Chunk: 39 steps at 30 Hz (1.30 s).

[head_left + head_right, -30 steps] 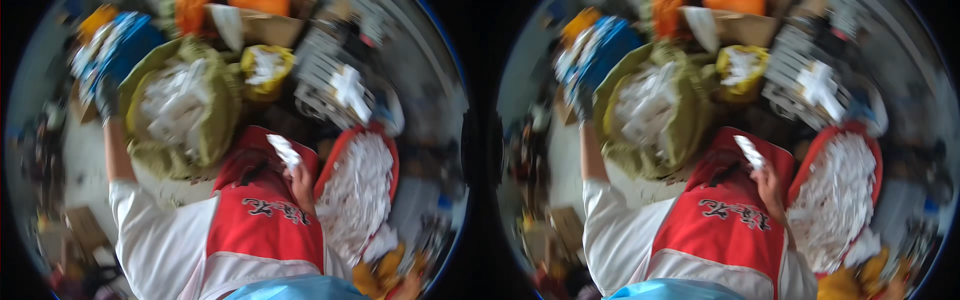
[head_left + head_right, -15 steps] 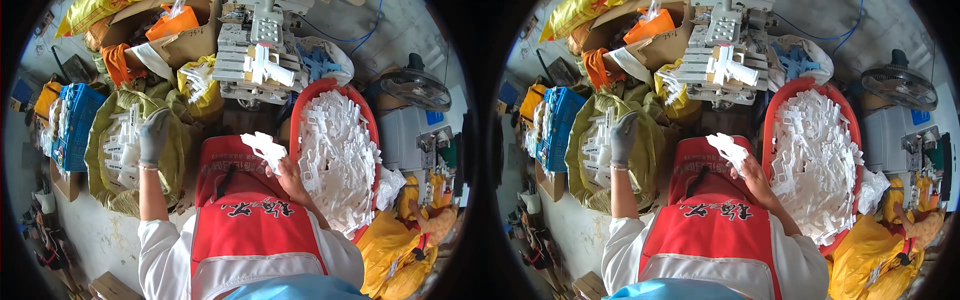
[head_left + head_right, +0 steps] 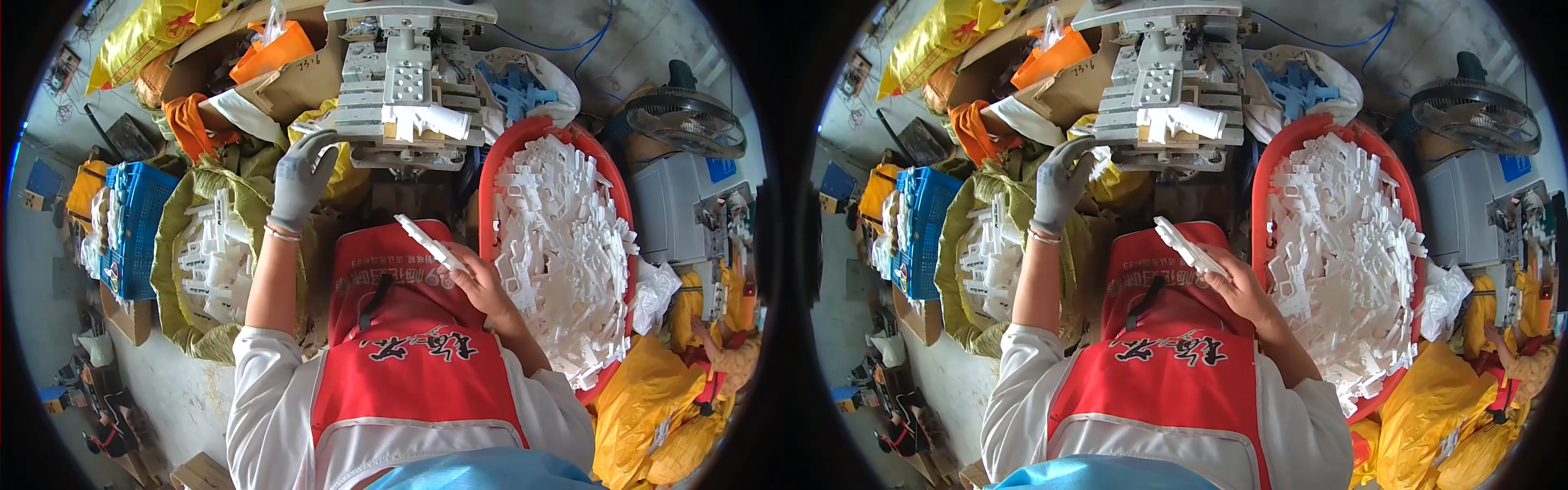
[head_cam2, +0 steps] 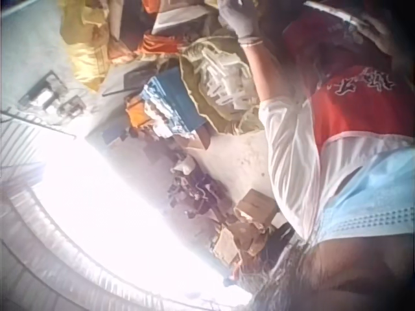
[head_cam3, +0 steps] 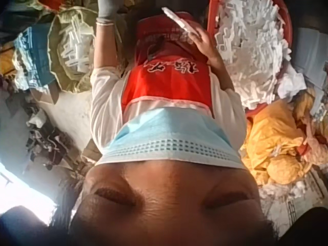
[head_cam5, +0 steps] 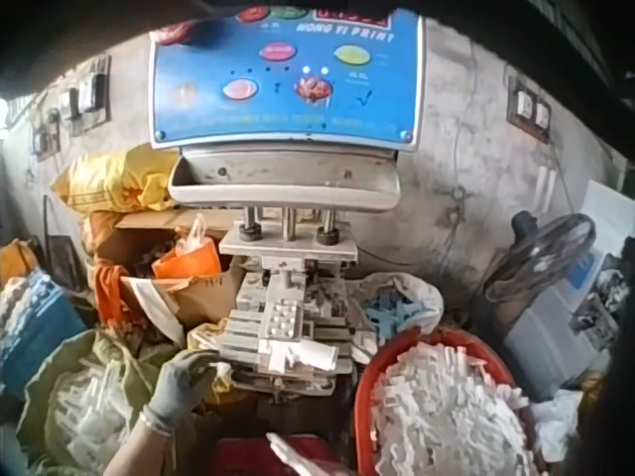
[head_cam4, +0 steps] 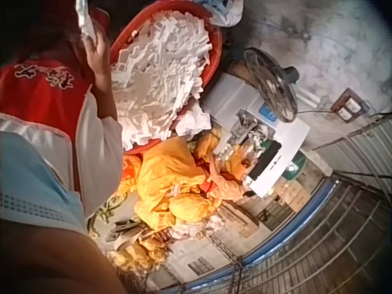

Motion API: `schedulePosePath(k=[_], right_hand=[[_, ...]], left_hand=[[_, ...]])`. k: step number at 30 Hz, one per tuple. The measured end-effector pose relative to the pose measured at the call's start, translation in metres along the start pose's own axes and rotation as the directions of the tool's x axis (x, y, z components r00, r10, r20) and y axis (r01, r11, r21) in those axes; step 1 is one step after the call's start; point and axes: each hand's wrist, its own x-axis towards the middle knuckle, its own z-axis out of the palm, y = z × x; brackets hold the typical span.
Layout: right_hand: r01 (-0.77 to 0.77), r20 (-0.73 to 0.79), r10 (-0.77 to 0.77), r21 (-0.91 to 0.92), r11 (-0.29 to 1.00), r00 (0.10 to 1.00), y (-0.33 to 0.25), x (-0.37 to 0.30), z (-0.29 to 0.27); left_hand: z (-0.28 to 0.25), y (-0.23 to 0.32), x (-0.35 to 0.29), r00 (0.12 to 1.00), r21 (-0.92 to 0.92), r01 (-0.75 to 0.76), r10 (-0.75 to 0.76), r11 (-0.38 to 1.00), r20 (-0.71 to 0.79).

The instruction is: The recorder is assembling and sorting white plastic toy gun parts at a factory workstation, moving items between bins and a specialized jig.

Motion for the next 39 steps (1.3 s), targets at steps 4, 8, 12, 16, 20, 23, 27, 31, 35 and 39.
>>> schedulePosePath(k=[4,8,12,16,20,23,27,31,35,39], right_hand=[[0.028,-0.032,-0.025,0.089,0.996,0.999,0.007,-0.009,-0.017],[0.084,-0.139,-0.073,0.080,0.993,0.988,-0.010,-0.015,-0.026],[0.095,-0.232,-0.079,0.060,0.994,0.969,-0.016,-0.020,-0.046],[0.290,-0.453,-0.105,0.360,0.887,0.885,-0.019,-0.003,-0.056],[0.268,-0.574,-0.117,0.185,0.946,0.810,-0.016,0.048,-0.085],[0.223,-0.412,-0.436,-0.471,0.854,0.800,-0.046,0.104,-0.082],[0.366,-0.053,-0.622,-0.768,0.526,0.781,-0.063,0.163,-0.073],[0.295,0.059,-0.479,-0.851,0.435,0.876,-0.069,0.182,-0.061],[0.249,0.112,-0.355,-0.895,0.369,0.928,-0.080,0.181,-0.065],[0.357,0.182,-0.528,-0.900,0.251,0.830,-0.090,0.163,-0.081]], left_hand=[[0.010,0.006,0.033,0.990,0.013,-0.142,0.142,0.990,-0.001],[0.027,0.007,0.059,0.953,0.078,-0.293,0.285,0.953,0.098],[0.037,0.012,0.079,0.946,-0.072,-0.228,0.238,0.971,0.218],[0.038,0.011,0.086,0.919,-0.250,0.042,0.061,0.967,0.390],[0.035,0.006,0.076,0.983,-0.234,-0.102,0.134,0.967,0.127],[0.020,-0.006,0.053,0.994,-0.214,-0.106,0.100,0.971,-0.041],[-0.010,-0.025,-0.002,0.981,-0.172,0.119,-0.142,0.978,-0.131],[-0.049,-0.028,-0.058,0.944,-0.289,0.253,-0.301,0.923,-0.134],[-0.065,-0.042,-0.097,0.910,-0.256,0.337,-0.383,0.906,-0.160],[-0.072,-0.074,-0.137,0.900,-0.140,0.344,-0.369,0.928,-0.231]])
